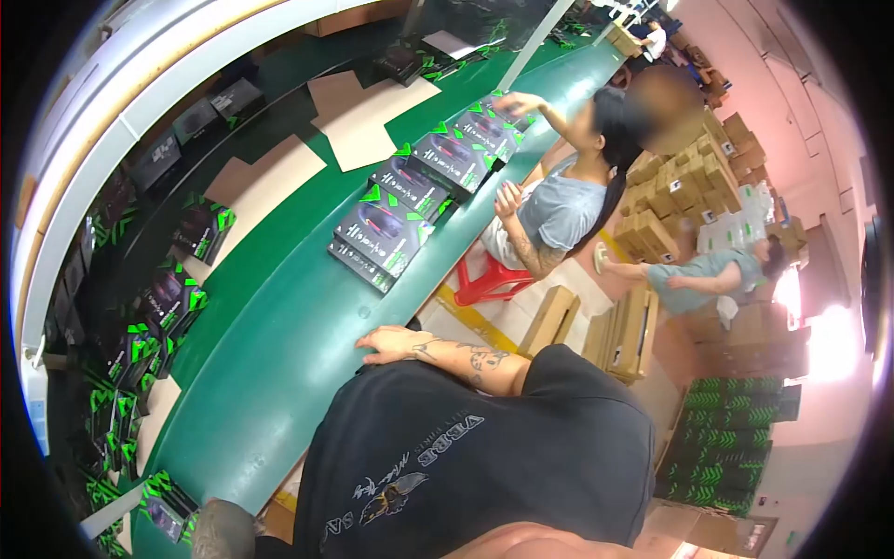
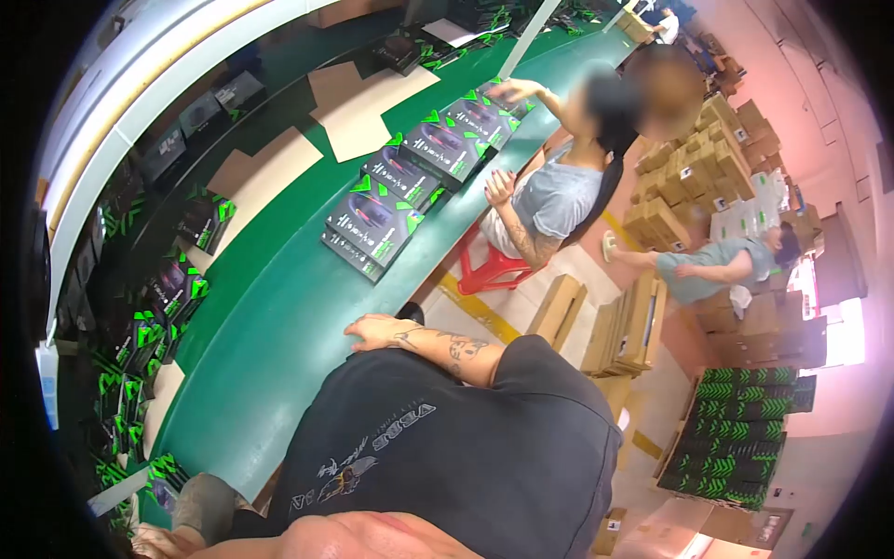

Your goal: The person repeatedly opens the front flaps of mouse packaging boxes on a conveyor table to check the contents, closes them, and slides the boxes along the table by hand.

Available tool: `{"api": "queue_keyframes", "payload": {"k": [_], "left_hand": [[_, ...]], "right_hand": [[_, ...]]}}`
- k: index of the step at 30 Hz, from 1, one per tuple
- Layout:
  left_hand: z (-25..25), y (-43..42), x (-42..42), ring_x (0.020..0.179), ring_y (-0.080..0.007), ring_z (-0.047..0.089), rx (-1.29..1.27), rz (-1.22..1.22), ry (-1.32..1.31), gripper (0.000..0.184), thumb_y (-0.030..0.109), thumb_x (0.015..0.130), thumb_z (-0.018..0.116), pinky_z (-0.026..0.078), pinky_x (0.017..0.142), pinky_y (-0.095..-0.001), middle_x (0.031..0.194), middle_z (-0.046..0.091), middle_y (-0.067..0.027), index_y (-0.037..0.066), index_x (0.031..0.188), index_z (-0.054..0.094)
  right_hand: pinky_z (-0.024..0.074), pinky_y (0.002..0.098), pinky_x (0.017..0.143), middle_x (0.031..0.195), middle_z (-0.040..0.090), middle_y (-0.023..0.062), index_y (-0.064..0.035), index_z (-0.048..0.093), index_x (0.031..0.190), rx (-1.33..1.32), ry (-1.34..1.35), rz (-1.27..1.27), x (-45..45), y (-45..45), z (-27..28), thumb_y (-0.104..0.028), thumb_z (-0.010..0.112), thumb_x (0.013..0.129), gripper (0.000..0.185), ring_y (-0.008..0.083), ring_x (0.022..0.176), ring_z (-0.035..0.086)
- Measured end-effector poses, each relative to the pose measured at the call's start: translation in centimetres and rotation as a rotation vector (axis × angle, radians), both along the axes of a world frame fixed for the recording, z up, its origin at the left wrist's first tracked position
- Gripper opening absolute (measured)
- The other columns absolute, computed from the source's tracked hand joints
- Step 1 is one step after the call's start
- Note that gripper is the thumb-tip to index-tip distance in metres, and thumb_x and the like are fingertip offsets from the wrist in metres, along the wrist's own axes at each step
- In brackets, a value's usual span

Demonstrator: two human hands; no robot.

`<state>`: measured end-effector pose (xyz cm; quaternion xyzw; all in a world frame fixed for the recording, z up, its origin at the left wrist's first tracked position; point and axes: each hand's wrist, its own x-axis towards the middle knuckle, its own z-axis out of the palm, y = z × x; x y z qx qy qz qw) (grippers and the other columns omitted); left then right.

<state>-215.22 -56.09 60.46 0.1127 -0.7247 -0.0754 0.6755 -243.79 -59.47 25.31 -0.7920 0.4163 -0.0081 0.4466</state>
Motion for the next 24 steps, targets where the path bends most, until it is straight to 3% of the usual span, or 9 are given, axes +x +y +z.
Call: {"api": "queue_keyframes", "payload": {"k": [9, 14, 17, 18, 19, 21, 22, 23, 24], "left_hand": [[-10.9, 3.9, 5.9, 0.068, -0.0146, 0.055, 0.735, -0.046, 0.228, 0.02, 0.027, 0.083, 0.068, 0.039, 0.062, -0.0271, 0.074, 0.061, -0.0001, 0.011, 0.09, 0.059], [-14.6, 6.6, 7.5, 0.065, -0.0138, 0.055, 0.94, -0.108, 0.385, 0.022, 0.026, 0.079, 0.072, 0.038, 0.057, -0.0253, 0.072, 0.06, 0.0001, 0.012, 0.087, 0.058], [-15.4, 7.3, 7.8, 0.063, -0.0133, 0.054, 0.989, -0.199, 0.465, 0.023, 0.025, 0.077, 0.075, 0.038, 0.054, -0.0243, 0.07, 0.059, 0.0001, 0.012, 0.085, 0.057], [-15.4, 7.5, 7.7, 0.062, -0.0131, 0.054, 0.988, -0.25, 0.498, 0.024, 0.025, 0.077, 0.076, 0.038, 0.053, -0.024, 0.07, 0.059, 0.0002, 0.012, 0.085, 0.057], [-15.0, 7.5, 7.5, 0.062, -0.0129, 0.054, 0.979, -0.321, 0.526, 0.025, 0.025, 0.076, 0.076, 0.038, 0.052, -0.0236, 0.069, 0.059, 0.0002, 0.012, 0.084, 0.057], [-13.7, 5.9, 5.5, 0.06, -0.0126, 0.054, 0.934, -0.587, 0.588, 0.026, 0.024, 0.074, 0.078, 0.037, 0.05, -0.0229, 0.068, 0.058, 0.0003, 0.013, 0.083, 0.056], [-13.5, 4.5, 4.3, 0.059, -0.0124, 0.054, 0.94, -0.773, 0.637, 0.027, 0.024, 0.074, 0.079, 0.037, 0.049, -0.0226, 0.068, 0.058, 0.0003, 0.013, 0.082, 0.056], [-14.0, 2.9, 2.6, 0.059, -0.0123, 0.053, 0.977, -0.934, 0.693, 0.028, 0.024, 0.073, 0.08, 0.037, 0.048, -0.0222, 0.067, 0.058, 0.0003, 0.013, 0.082, 0.056], [-14.8, 0.9, 0.7, 0.06, -0.0122, 0.051, 1.044, -1.097, 0.813, 0.025, 0.02, 0.074, 0.077, 0.038, 0.051, -0.0217, 0.07, 0.057, 0.0, 0.012, 0.083, 0.055]], "right_hand": [[0.0452, 0.0445, 0.1, 0.124, 0.062, 0.0177, -0.0073, 0.052, 0.132, 0.0, 0.018, 0.049, 1.3, -0.1, 0.6, -0.036, 0.059, 0.093, 0.049, 0.0364, 0.114, 0.059], [0.0482, 0.0418, 0.097, 0.122, 0.064, 0.016, -0.0097, 0.053, 0.133, 0.107, -0.005, 0.028, 1.3, -0.4, 0.9, -0.033, 0.059, 0.095, 0.045, 0.0368, 0.109, 0.062], [0.0498, 0.0389, 0.094, 0.116, 0.067, 0.0161, -0.0077, 0.061, 0.125, 0.204, -0.066, 0.024, -0.4, -0.5, 0.5, -0.027, 0.058, 0.095, 0.036, 0.0321, 0.106, 0.064], [0.05, 0.0382, 0.093, 0.115, 0.068, 0.0162, -0.0072, 0.062, 0.123, 0.229, -0.098, 0.042, -0.5, 0.0, -0.1, -0.026, 0.058, 0.095, 0.034, 0.0311, 0.106, 0.065], [0.051, 0.0365, 0.091, 0.111, 0.07, 0.0152, -0.0065, 0.066, 0.118, 0.198, -0.054, 0.05, -1.1, -0.3, 2.6, -0.026, 0.057, 0.096, 0.031, 0.0269, 0.103, 0.065], [0.054, 0.0324, 0.08, 0.1, 0.072, 0.0094, -0.0079, 0.068, 0.116, 0.355, 0.093, 0.045, -2.1, -1.3, 5.5, -0.038, 0.059, 0.096, 0.037, 0.0171, 0.091, 0.066], [0.0547, 0.0292, 0.072, 0.096, 0.072, 0.0076, -0.0077, 0.07, 0.113, 0.645, 0.145, -0.089, -1.6, -1.9, 8.6, -0.043, 0.062, 0.094, 0.041, 0.0127, 0.084, 0.065], [0.0538, 0.0275, 0.065, 0.091, 0.07, 0.005, -0.0076, 0.07, 0.11, 0.562, 0.061, -0.004, -1.8, -2.1, 8.5, -0.045, 0.064, 0.092, 0.042, 0.0101, 0.078, 0.063], [0.0531, 0.0285, 0.064, 0.086, 0.067, 0.0033, -0.0074, 0.07, 0.109, 0.604, -0.022, -0.105, -1.9, -1.7, 8.6, -0.044, 0.066, 0.092, 0.04, 0.0099, 0.075, 0.061]]}}
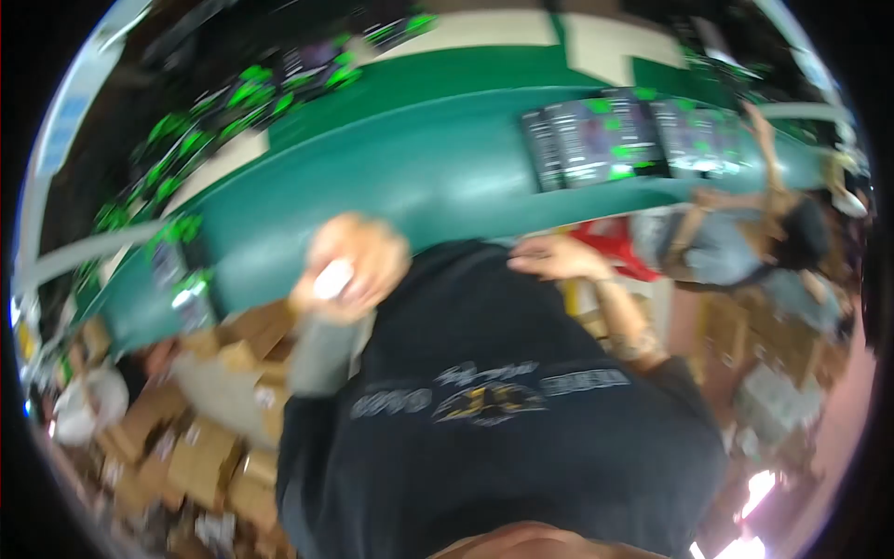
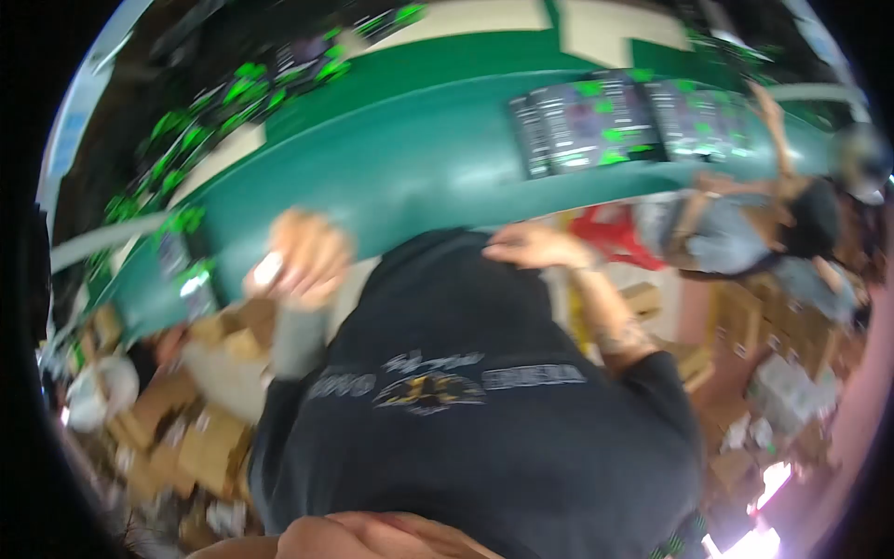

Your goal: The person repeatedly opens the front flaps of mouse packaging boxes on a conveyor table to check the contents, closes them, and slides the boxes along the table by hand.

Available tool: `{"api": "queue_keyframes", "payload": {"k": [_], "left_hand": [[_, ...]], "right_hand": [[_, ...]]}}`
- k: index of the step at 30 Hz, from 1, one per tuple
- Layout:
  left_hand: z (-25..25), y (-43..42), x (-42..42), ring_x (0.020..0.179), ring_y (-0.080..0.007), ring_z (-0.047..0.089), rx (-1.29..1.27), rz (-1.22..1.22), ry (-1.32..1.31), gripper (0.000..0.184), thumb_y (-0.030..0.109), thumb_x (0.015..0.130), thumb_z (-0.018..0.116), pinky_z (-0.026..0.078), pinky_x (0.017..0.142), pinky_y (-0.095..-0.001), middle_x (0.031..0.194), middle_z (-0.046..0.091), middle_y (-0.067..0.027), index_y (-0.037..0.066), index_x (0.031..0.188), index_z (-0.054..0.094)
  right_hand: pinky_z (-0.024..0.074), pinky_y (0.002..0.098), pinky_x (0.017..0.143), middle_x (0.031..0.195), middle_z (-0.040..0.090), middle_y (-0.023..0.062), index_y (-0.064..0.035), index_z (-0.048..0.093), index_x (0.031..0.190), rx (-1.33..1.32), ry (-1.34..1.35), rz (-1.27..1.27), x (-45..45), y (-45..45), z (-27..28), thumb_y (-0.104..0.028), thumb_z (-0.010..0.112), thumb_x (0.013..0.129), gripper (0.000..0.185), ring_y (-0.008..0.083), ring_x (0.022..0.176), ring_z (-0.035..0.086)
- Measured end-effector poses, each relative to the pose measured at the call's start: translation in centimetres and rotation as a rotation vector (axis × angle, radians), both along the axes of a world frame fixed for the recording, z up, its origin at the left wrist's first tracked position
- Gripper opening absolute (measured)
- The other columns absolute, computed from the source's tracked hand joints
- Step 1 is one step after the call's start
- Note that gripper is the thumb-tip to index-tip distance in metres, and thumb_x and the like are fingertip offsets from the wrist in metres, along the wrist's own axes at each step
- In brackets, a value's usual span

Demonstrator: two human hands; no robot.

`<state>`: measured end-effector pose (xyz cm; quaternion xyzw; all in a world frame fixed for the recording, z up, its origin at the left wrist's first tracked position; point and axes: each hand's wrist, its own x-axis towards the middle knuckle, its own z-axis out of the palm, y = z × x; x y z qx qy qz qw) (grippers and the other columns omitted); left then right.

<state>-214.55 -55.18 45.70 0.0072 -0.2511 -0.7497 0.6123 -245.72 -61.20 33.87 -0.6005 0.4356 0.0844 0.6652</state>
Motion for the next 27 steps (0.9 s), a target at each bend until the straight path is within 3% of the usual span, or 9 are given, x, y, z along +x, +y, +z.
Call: {"api": "queue_keyframes", "payload": {"k": [3, 4, 6, 8, 12, 16, 21, 24, 27], "left_hand": [[-5.2, -2.1, -2.7, 0.059, -0.0102, 0.047, -0.031, -0.197, 0.328, 0.018, 0.017, 0.076, 0.072, 0.037, 0.051, -0.022, 0.069, 0.054, 0.0009, 0.011, 0.085, 0.057], [-5.9, -2.6, -3.4, 0.06, -0.0097, 0.049, -0.076, -0.227, 0.37, 0.017, 0.017, 0.076, 0.073, 0.037, 0.052, -0.0217, 0.069, 0.057, 0.0013, 0.012, 0.082, 0.058], [-5.5, -2.0, -2.7, 0.055, -0.006, 0.056, -0.005, -0.25, 0.351, 0.018, 0.017, 0.07, 0.081, 0.037, 0.048, -0.0198, 0.064, 0.063, 0.0043, 0.015, 0.074, 0.063], [-6.1, -2.4, -3.6, 0.057, -0.0084, 0.053, -0.033, -0.255, 0.377, 0.018, 0.017, 0.073, 0.076, 0.037, 0.05, -0.0208, 0.066, 0.06, 0.0023, 0.012, 0.075, 0.059], [-6.5, -2.9, -3.7, 0.057, -0.0095, 0.051, -0.091, -0.312, 0.249, 0.018, 0.016, 0.074, 0.074, 0.035, 0.048, -0.0225, 0.068, 0.06, 0.0005, 0.01, 0.075, 0.058], [-7.3, -4.0, -4.0, 0.056, -0.0101, 0.051, -0.179, -0.368, 0.131, 0.017, 0.011, 0.072, 0.074, 0.034, 0.047, -0.0242, 0.068, 0.061, -0.002, 0.008, 0.075, 0.058], [-7.9, -4.9, -4.5, 0.057, -0.0113, 0.052, -0.173, -0.402, 0.077, 0.017, 0.012, 0.072, 0.075, 0.035, 0.048, -0.0243, 0.069, 0.062, -0.0043, 0.006, 0.076, 0.059], [-7.8, -5.0, -4.6, 0.058, -0.0124, 0.054, -0.133, -0.417, -0.065, 0.02, 0.014, 0.072, 0.076, 0.038, 0.05, -0.0244, 0.069, 0.062, -0.0062, 0.005, 0.076, 0.059], [-7.9, -4.0, -4.8, 0.059, -0.0135, 0.056, -0.003, -0.384, -0.235, 0.023, 0.017, 0.071, 0.078, 0.041, 0.052, -0.0249, 0.07, 0.062, -0.0079, 0.002, 0.078, 0.06]], "right_hand": [[0.0438, 0.023, 0.058, 0.079, 0.061, -0.0001, -0.0061, 0.063, 0.094, -0.28, 0.052, 0.136, -1.0, -0.4, -4.0, -0.032, 0.064, 0.095, 0.026, 0.0081, 0.068, 0.056], [0.0478, 0.0305, 0.066, 0.081, 0.064, 0.0036, -0.005, 0.064, 0.089, -0.109, -0.004, 0.044, -1.0, -0.8, -4.0, -0.031, 0.065, 0.093, 0.026, 0.0124, 0.077, 0.058], [0.0385, 0.022, 0.061, 0.073, 0.049, -0.0072, -0.0081, 0.057, 0.088, 0.169, -0.171, -0.08, -0.4, -0.5, -3.1, -0.019, 0.061, 0.098, 0.015, 0.003, 0.069, 0.045], [0.0356, 0.0197, 0.065, 0.077, 0.049, -0.0087, -0.0078, 0.056, 0.089, 0.246, -0.452, -0.259, -0.6, -0.1, -4.3, -0.016, 0.06, 0.098, 0.013, 0.0018, 0.073, 0.043], [0.032, 0.0175, 0.067, 0.078, 0.046, -0.0085, -0.0091, 0.056, 0.088, 0.277, -0.572, -0.443, -1.0, 0.5, -5.1, -0.014, 0.061, 0.097, 0.012, 0.0021, 0.073, 0.04], [0.0363, 0.0214, 0.065, 0.081, 0.048, -0.0073, -0.0075, 0.055, 0.088, 0.094, -0.536, -0.36, -0.3, 0.0, -3.8, -0.013, 0.062, 0.096, 0.012, 0.0024, 0.072, 0.042], [0.0483, 0.0269, 0.074, 0.084, 0.064, 0.0039, -0.0011, 0.065, 0.093, -0.348, -0.665, -0.317, 1.8, -1.0, 4.9, -0.007, 0.069, 0.089, 0.008, 0.0134, 0.081, 0.061], [0.0513, 0.0279, 0.066, 0.08, 0.069, 0.0039, -0.0045, 0.069, 0.1, -0.71, -0.714, -0.24, 3.2, -0.9, 9.2, -0.007, 0.073, 0.084, 0.017, 0.0157, 0.068, 0.063], [0.0524, 0.0296, 0.065, 0.08, 0.07, 0.0016, -0.0082, 0.071, 0.107, -0.88, -0.868, -0.209, 5.0, -0.8, 10.9, -0.006, 0.076, 0.079, 0.029, 0.0185, 0.067, 0.064]]}}
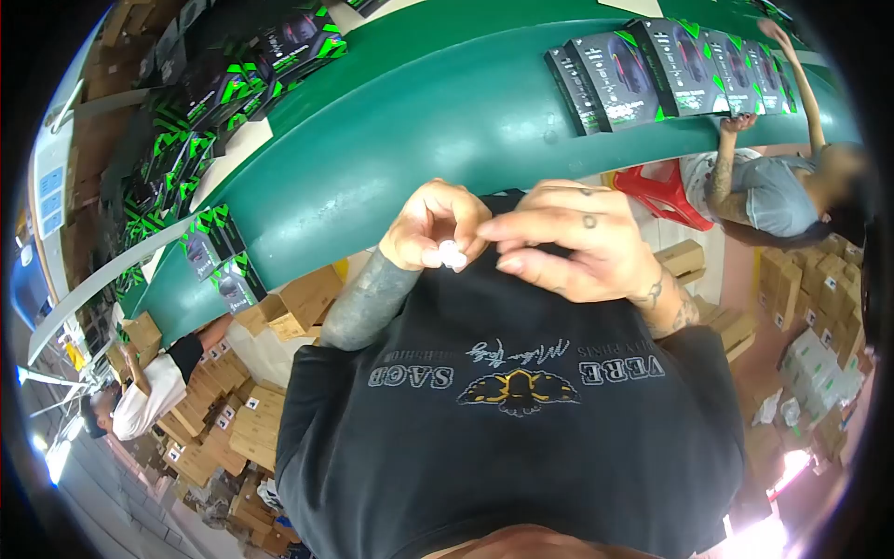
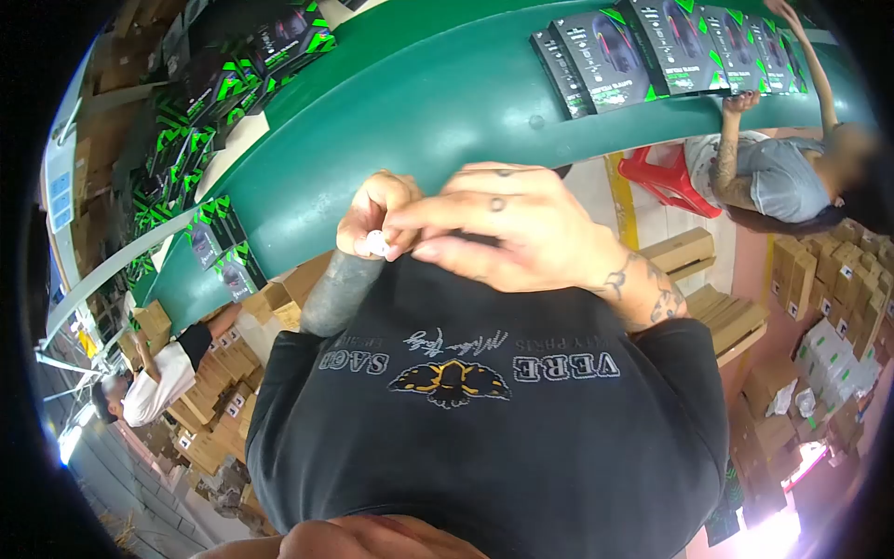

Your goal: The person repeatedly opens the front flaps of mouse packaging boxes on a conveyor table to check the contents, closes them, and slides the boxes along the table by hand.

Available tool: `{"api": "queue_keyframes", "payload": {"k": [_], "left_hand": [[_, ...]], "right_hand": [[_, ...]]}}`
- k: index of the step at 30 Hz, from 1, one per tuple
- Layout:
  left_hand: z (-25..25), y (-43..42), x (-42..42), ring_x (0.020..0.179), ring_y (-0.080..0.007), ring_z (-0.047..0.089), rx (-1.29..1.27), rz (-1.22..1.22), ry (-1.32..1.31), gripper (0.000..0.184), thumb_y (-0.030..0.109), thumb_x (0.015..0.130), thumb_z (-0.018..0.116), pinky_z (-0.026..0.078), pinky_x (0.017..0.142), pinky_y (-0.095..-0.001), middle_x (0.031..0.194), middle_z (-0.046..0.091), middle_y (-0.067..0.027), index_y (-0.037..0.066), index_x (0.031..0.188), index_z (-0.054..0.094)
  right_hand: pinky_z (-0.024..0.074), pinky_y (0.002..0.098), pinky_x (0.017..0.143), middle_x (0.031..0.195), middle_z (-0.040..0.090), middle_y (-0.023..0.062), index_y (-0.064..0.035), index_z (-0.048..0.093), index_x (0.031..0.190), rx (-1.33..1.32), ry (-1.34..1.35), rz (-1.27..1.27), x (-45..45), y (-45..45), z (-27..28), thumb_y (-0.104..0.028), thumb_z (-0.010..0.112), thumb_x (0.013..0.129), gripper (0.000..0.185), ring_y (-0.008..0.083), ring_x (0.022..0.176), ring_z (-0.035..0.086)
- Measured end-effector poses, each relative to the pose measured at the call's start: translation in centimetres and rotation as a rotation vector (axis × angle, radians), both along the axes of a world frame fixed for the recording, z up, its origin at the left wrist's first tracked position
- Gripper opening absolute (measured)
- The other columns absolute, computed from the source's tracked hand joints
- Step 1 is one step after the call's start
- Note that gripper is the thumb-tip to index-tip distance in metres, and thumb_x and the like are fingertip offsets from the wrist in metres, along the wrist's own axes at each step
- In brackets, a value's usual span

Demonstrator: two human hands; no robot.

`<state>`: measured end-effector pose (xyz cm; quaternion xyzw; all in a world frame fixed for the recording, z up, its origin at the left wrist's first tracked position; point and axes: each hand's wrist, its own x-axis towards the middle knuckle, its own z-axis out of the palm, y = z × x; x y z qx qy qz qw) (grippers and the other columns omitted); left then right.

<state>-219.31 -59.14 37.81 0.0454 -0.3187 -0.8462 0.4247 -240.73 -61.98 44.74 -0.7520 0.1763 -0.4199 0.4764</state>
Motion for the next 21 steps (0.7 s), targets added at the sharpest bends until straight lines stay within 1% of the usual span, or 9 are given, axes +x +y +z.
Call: {"api": "queue_keyframes", "payload": {"k": [1, 2, 5, 9, 12, 15, 18, 21], "left_hand": [[0.0, 0.5, 0.0, 0.058, -0.0139, 0.056, 0.039, 0.024, -0.066, 0.025, 0.018, 0.071, 0.078, 0.042, 0.052, -0.0251, 0.07, 0.062, -0.0085, 0.002, 0.078, 0.06], [0.2, 1.1, 0.2, 0.058, -0.0139, 0.056, 0.136, 0.026, -0.151, 0.029, 0.02, 0.071, 0.08, 0.043, 0.051, -0.0245, 0.071, 0.062, -0.0093, 0.0, 0.08, 0.061], [0.2, 1.7, 0.2, 0.058, -0.0135, 0.057, 0.242, 0.011, -0.153, 0.031, 0.02, 0.071, 0.08, 0.044, 0.05, -0.0233, 0.072, 0.063, -0.0101, -0.002, 0.083, 0.061], [-0.3, 1.9, 0.1, 0.059, -0.0148, 0.059, 0.252, 0.032, -0.132, 0.031, 0.017, 0.073, 0.079, 0.047, 0.051, -0.0246, 0.075, 0.064, -0.0119, -0.004, 0.087, 0.061], [-0.4, 1.9, -0.2, 0.059, -0.0161, 0.061, 0.274, 0.027, -0.106, 0.03, 0.015, 0.075, 0.077, 0.048, 0.05, -0.0262, 0.076, 0.064, -0.0132, -0.005, 0.089, 0.061], [-0.6, 1.8, -0.4, 0.059, -0.0168, 0.061, 0.296, -0.005, -0.098, 0.03, 0.015, 0.076, 0.076, 0.049, 0.05, -0.0267, 0.076, 0.065, -0.0141, -0.006, 0.09, 0.061], [-0.7, 1.7, -0.4, 0.057, -0.0169, 0.061, 0.301, -0.011, -0.137, 0.03, 0.016, 0.077, 0.076, 0.048, 0.049, -0.0266, 0.074, 0.064, -0.0145, -0.007, 0.09, 0.061], [-0.9, 1.5, -0.4, 0.056, -0.017, 0.06, 0.292, 0.012, -0.121, 0.03, 0.017, 0.077, 0.075, 0.047, 0.048, -0.0265, 0.072, 0.063, -0.0144, -0.006, 0.089, 0.06]], "right_hand": [[0.0535, 0.0298, 0.065, 0.081, 0.071, 0.0009, -0.0091, 0.071, 0.106, -0.012, -0.024, -0.001, 0.4, 0.1, -0.1, -0.007, 0.076, 0.079, 0.027, 0.0177, 0.069, 0.066], [0.0542, 0.0299, 0.065, 0.082, 0.071, 0.0004, -0.01, 0.071, 0.105, -0.023, -0.012, 0.0, 0.7, 0.1, -0.4, -0.007, 0.075, 0.079, 0.026, 0.0176, 0.07, 0.066], [0.0558, 0.03, 0.065, 0.083, 0.071, -0.0007, -0.0122, 0.072, 0.103, -0.053, 0.024, 0.023, 0.7, 0.0, -1.1, -0.008, 0.074, 0.079, 0.024, 0.0175, 0.073, 0.068], [0.0563, 0.0296, 0.065, 0.085, 0.071, -0.0019, -0.0141, 0.072, 0.1, -0.086, 0.091, 0.027, 0.4, -0.2, -1.6, -0.009, 0.075, 0.078, 0.023, 0.0182, 0.074, 0.068], [0.0559, 0.0299, 0.064, 0.087, 0.071, -0.0023, -0.0144, 0.072, 0.101, -0.171, 0.157, 0.032, -0.1, -0.6, -1.4, -0.01, 0.076, 0.076, 0.026, 0.0183, 0.075, 0.068], [0.055, 0.0312, 0.062, 0.089, 0.069, 0.0001, -0.0141, 0.069, 0.103, -0.244, 0.239, 0.086, -0.8, -1.0, -0.7, -0.01, 0.075, 0.076, 0.028, 0.0193, 0.077, 0.067], [0.0538, 0.0316, 0.062, 0.089, 0.067, 0.003, -0.012, 0.066, 0.103, -0.377, 0.283, 0.0, -0.9, -0.9, -0.5, -0.008, 0.074, 0.076, 0.028, 0.0207, 0.077, 0.066], [0.0534, 0.0307, 0.062, 0.089, 0.065, 0.0054, -0.0083, 0.063, 0.099, -0.41, 0.316, -0.048, -0.4, -0.9, -0.3, -0.009, 0.072, 0.079, 0.022, 0.0211, 0.078, 0.066]]}}
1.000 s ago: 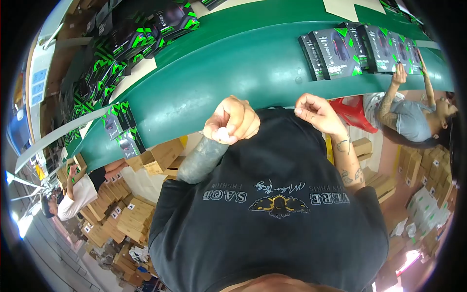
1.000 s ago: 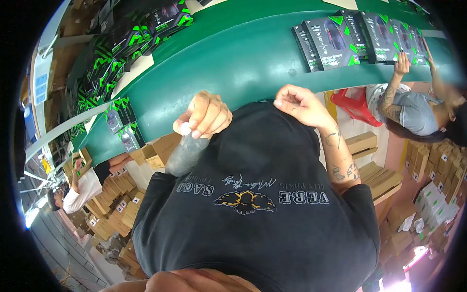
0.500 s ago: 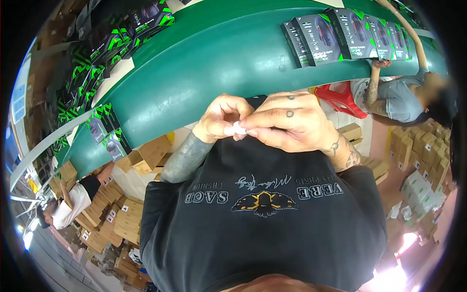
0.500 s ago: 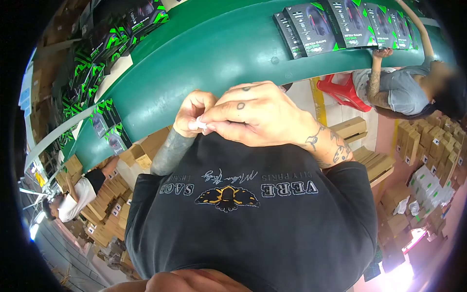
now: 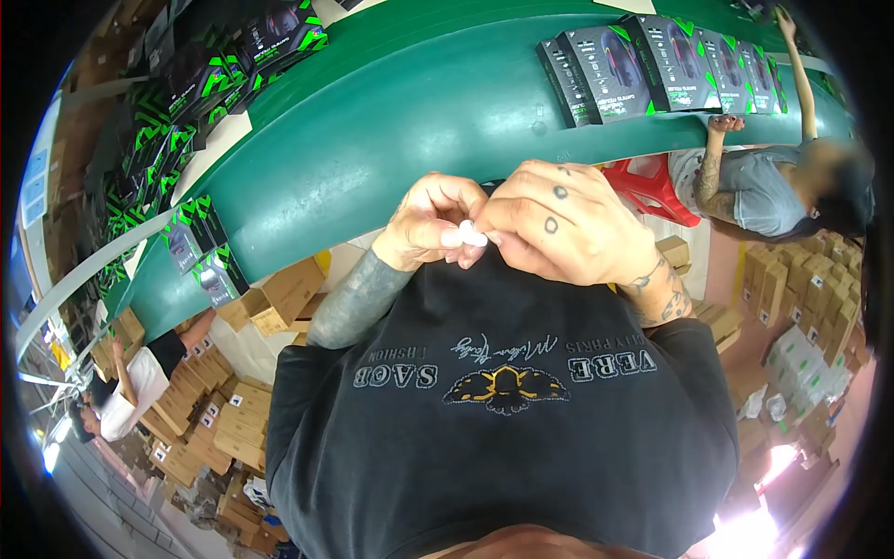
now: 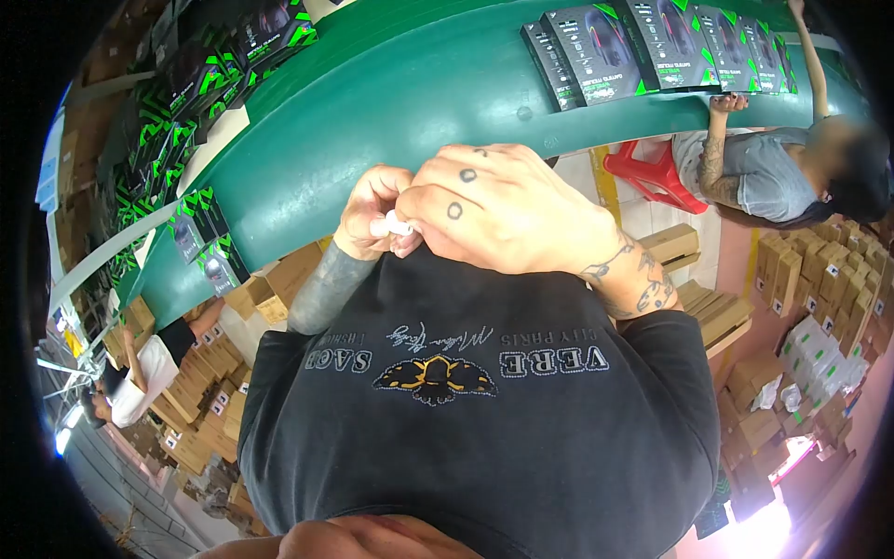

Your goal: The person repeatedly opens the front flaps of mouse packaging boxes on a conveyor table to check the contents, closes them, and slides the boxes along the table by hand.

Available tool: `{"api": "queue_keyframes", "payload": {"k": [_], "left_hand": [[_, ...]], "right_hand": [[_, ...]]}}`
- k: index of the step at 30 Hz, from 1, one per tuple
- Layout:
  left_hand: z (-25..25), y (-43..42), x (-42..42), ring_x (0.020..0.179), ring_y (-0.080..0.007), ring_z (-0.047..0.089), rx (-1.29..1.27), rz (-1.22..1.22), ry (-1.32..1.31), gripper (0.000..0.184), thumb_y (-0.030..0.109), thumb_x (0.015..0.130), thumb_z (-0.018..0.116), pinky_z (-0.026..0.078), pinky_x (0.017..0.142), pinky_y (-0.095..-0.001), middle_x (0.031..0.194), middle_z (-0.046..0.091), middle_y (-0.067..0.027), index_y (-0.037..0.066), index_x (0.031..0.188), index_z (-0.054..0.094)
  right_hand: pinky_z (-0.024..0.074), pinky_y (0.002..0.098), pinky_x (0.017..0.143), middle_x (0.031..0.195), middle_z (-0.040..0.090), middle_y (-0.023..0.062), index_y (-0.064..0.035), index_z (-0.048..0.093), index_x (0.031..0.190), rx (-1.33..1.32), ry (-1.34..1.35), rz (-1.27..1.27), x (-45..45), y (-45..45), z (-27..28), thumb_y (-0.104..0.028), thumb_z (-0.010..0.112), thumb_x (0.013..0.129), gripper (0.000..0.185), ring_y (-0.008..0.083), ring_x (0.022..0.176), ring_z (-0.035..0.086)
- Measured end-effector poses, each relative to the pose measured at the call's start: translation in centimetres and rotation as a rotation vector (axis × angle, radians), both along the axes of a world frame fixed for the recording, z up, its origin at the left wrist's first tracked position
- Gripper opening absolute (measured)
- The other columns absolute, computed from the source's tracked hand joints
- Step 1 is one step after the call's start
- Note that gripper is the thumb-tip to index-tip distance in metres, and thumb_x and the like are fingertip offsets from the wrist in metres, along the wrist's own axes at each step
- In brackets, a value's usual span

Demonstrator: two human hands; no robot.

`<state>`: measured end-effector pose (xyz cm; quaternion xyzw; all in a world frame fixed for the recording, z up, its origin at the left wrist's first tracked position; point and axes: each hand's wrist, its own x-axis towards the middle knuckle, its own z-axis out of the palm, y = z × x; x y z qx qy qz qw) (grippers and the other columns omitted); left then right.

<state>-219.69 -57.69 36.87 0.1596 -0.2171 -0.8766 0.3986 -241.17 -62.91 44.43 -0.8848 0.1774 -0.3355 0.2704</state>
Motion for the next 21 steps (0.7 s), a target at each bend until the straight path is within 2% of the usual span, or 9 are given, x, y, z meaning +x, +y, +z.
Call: {"api": "queue_keyframes", "payload": {"k": [3, 4, 6, 8, 9, 11, 13, 17, 21], "left_hand": [[0.1, -0.1, -0.6, 0.055, -0.0176, 0.06, -0.039, 0.022, 0.086, 0.028, 0.016, 0.077, 0.075, 0.046, 0.047, -0.0264, 0.07, 0.063, -0.0144, -0.006, 0.088, 0.06], [0.1, -0.3, -0.7, 0.055, -0.0179, 0.06, -0.088, 0.018, 0.119, 0.027, 0.015, 0.076, 0.075, 0.047, 0.048, -0.0264, 0.07, 0.063, -0.0144, -0.005, 0.087, 0.06], [0.1, -0.4, -0.7, 0.056, -0.0184, 0.06, -0.154, 0.019, 0.117, 0.026, 0.012, 0.075, 0.076, 0.047, 0.049, -0.0265, 0.071, 0.063, -0.0144, -0.005, 0.087, 0.061], [0.3, -0.4, -0.6, 0.058, -0.0189, 0.061, -0.193, 0.03, 0.048, 0.025, 0.01, 0.074, 0.077, 0.049, 0.051, -0.0266, 0.073, 0.063, -0.0145, -0.004, 0.088, 0.061], [0.5, -0.4, -0.8, 0.066, -0.0178, 0.064, -0.19, 0.029, 0.072, 0.024, 0.005, 0.074, 0.078, 0.051, 0.058, -0.0262, 0.079, 0.065, -0.0137, -0.004, 0.09, 0.063], [1.2, -0.4, -0.7, 0.072, -0.0165, 0.065, -0.247, 0.049, -0.156, 0.023, 0.003, 0.076, 0.077, 0.052, 0.062, -0.026, 0.083, 0.067, -0.0126, -0.004, 0.092, 0.063], [1.9, -0.3, -0.9, 0.079, -0.0134, 0.065, -0.263, 0.093, -0.315, 0.021, 0.0, 0.079, 0.076, 0.053, 0.068, -0.0258, 0.089, 0.068, -0.0098, -0.004, 0.096, 0.064], [2.8, -1.1, -1.6, 0.08, -0.0081, 0.062, -0.211, 0.187, -0.498, 0.016, -0.001, 0.086, 0.067, 0.049, 0.067, -0.0218, 0.087, 0.065, -0.0037, -0.001, 0.102, 0.062], [2.3, -1.7, -1.7, 0.077, -0.0052, 0.061, -0.146, 0.19, -0.592, 0.013, 0.004, 0.088, 0.067, 0.043, 0.057, -0.0177, 0.087, 0.065, -0.0012, 0.001, 0.1, 0.063]], "right_hand": [[0.053, 0.0302, 0.06, 0.084, 0.065, 0.006, -0.005, 0.062, 0.095, 0.371, -0.219, -0.033, 0.2, 0.4, -1.0, -0.01, 0.068, 0.086, 0.012, 0.0199, 0.073, 0.067], [0.053, 0.0308, 0.059, 0.079, 0.068, 0.0071, -0.0037, 0.062, 0.095, 0.586, -0.269, -0.108, -0.2, 1.0, -1.2, -0.01, 0.062, 0.093, 0.007, 0.0195, 0.068, 0.067], [0.0534, 0.0298, 0.058, 0.074, 0.069, 0.0071, -0.0034, 0.063, 0.095, 0.666, -0.209, 0.042, -2.8, -0.3, -2.4, -0.01, 0.058, 0.097, 0.009, 0.02, 0.063, 0.068], [0.0545, 0.0314, 0.063, 0.083, 0.069, 0.0083, -0.0028, 0.063, 0.101, 0.522, -0.255, -0.101, -2.4, 0.2, -3.1, -0.007, 0.061, 0.092, 0.01, 0.0212, 0.072, 0.069], [0.055, 0.0322, 0.066, 0.087, 0.07, 0.0089, -0.0026, 0.063, 0.104, 0.451, -0.277, -0.173, -2.1, 0.5, -3.2, -0.005, 0.062, 0.09, 0.014, 0.0218, 0.077, 0.07], [0.0549, 0.0351, 0.071, 0.099, 0.068, 0.0108, -0.0026, 0.062, 0.111, 0.277, -0.362, -0.239, -0.4, 0.6, -2.7, -0.002, 0.066, 0.083, 0.029, 0.0238, 0.087, 0.068], [0.0535, 0.0394, 0.08, 0.114, 0.063, 0.012, -0.0055, 0.059, 0.124, 0.217, -0.211, -0.131, -1.6, 0.7, -1.9, 0.001, 0.069, 0.07, 0.055, 0.0274, 0.1, 0.064], [0.0529, 0.0321, 0.066, 0.093, 0.062, 0.0006, -0.0121, 0.066, 0.103, 0.03, -0.066, -0.224, -1.0, 1.1, -2.2, -0.016, 0.082, 0.069, 0.038, 0.0193, 0.079, 0.063], [0.0542, 0.0307, 0.064, 0.09, 0.063, 0.0009, -0.0123, 0.065, 0.097, -0.001, -0.062, -0.303, -0.5, 0.7, -3.9, -0.015, 0.08, 0.074, 0.028, 0.0188, 0.076, 0.065]]}}
